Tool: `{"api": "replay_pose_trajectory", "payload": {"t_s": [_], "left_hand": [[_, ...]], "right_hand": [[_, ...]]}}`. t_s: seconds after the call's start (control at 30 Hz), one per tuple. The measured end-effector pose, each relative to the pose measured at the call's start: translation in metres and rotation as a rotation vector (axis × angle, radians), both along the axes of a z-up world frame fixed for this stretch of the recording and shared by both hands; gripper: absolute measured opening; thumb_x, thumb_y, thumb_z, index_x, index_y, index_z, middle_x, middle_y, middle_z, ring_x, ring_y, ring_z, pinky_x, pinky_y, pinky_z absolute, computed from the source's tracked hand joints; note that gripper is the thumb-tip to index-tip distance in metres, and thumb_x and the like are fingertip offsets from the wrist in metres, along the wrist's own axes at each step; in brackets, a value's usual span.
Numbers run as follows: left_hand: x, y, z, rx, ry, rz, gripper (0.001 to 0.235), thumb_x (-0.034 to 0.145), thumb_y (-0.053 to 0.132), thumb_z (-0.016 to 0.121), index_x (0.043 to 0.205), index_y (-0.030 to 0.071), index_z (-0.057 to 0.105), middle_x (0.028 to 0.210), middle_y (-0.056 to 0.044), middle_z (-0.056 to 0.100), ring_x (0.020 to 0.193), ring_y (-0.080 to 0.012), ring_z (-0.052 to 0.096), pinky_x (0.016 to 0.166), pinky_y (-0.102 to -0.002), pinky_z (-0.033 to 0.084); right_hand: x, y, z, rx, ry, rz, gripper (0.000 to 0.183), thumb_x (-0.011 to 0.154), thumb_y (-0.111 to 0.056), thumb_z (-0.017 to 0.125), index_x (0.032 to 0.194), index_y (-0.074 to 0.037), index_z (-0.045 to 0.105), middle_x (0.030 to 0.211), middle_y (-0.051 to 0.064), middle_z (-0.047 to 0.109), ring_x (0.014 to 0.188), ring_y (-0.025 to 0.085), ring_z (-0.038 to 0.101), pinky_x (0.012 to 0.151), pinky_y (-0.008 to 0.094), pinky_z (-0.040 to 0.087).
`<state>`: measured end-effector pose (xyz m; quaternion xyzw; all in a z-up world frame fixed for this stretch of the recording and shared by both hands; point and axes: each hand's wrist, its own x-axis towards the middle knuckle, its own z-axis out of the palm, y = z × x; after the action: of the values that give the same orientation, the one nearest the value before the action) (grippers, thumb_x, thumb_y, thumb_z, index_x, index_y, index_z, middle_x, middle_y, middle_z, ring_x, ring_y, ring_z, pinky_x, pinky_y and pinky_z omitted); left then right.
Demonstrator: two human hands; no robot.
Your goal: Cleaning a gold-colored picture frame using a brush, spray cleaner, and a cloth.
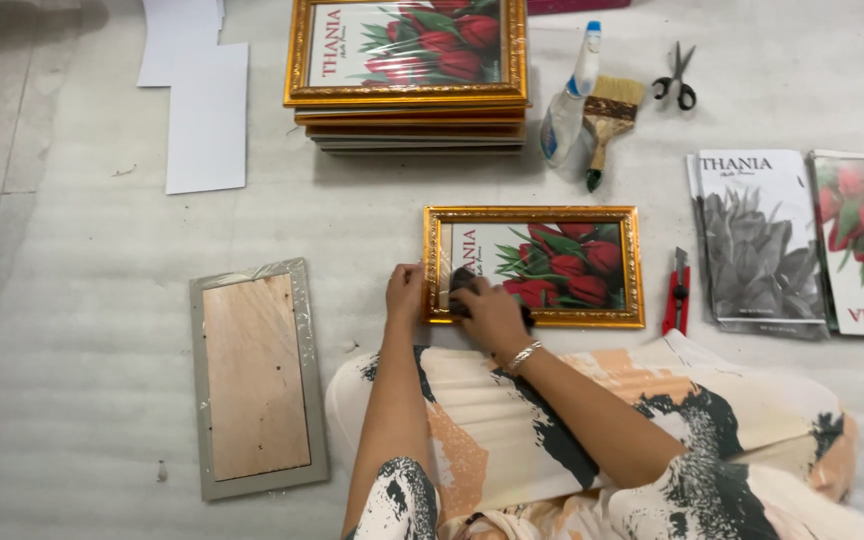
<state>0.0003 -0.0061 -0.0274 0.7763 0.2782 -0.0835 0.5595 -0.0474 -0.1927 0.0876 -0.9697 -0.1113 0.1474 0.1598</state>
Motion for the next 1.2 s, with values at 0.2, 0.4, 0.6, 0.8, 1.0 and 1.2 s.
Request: {"api": "replay_pose_trajectory", "payload": {"t_s": [0.2,0.4,0.6,0.8,1.0,1.2], "left_hand": [[-0.006,-0.016,0.097,0.601,0.176,-0.055,0.053,0.099,0.042,0.055,0.149,0.03,0.044,0.162,-0.009,0.025,0.15,-0.0363,0.022,0.121,-0.061,0.023],[0.006,-0.007,0.053,0.474,0.472,-0.197,0.084,0.1,0.073,0.028,0.165,0.032,-0.007,0.168,-0.015,-0.026,0.152,-0.0436,-0.025,0.117,-0.07,-0.015],[0.002,-0.004,0.068,0.381,0.453,-0.205,0.097,0.094,0.083,0.03,0.164,0.03,-0.013,0.165,-0.014,-0.035,0.149,-0.0448,-0.031,0.113,-0.071,-0.024],[0.007,0.002,0.057,0.372,0.487,-0.255,0.101,0.092,0.085,0.03,0.161,0.032,-0.022,0.161,-0.011,-0.042,0.146,-0.0472,-0.035,0.111,-0.073,-0.023],[0.008,0.002,0.062,0.368,0.514,-0.262,0.101,0.091,0.086,0.029,0.161,0.033,-0.023,0.162,-0.01,-0.042,0.146,-0.0467,-0.036,0.112,-0.072,-0.022],[0.01,0.004,0.053,0.374,0.523,-0.261,0.104,0.09,0.089,0.028,0.16,0.033,-0.024,0.161,-0.01,-0.043,0.145,-0.0485,-0.036,0.112,-0.074,-0.021]], "right_hand": [[0.031,0.011,-0.019,-0.019,-0.205,0.325,0.051,0.075,-0.012,0.075,0.123,-0.025,0.065,0.138,0.011,0.055,0.108,0.04,0.064,0.088,0.047,0.056],[0.118,-0.005,-0.049,-0.147,-0.437,0.297,0.036,0.085,-0.013,0.069,0.116,-0.032,0.067,0.134,0.009,0.056,0.105,0.039,0.067,0.084,0.048,0.057],[0.104,0.008,-0.041,-0.052,-0.35,0.078,0.044,0.091,-0.011,0.063,0.127,-0.036,0.065,0.144,0.004,0.051,0.111,0.042,0.065,0.087,0.051,0.059],[0.026,-0.02,-0.013,0.019,-0.225,0.453,0.045,0.082,-0.008,0.064,0.121,-0.031,0.068,0.132,0.006,0.061,0.086,0.04,0.071,0.072,0.049,0.062],[0.071,-0.052,-0.015,-0.06,-0.376,0.523,0.034,0.083,-0.013,0.064,0.111,-0.033,0.071,0.122,0.005,0.066,0.084,0.035,0.071,0.07,0.044,0.061],[0.116,-0.058,-0.043,-0.227,-0.45,0.23,0.042,0.086,-0.022,0.068,0.124,-0.041,0.064,0.14,0.003,0.051,0.102,0.038,0.067,0.082,0.048,0.057]]}}
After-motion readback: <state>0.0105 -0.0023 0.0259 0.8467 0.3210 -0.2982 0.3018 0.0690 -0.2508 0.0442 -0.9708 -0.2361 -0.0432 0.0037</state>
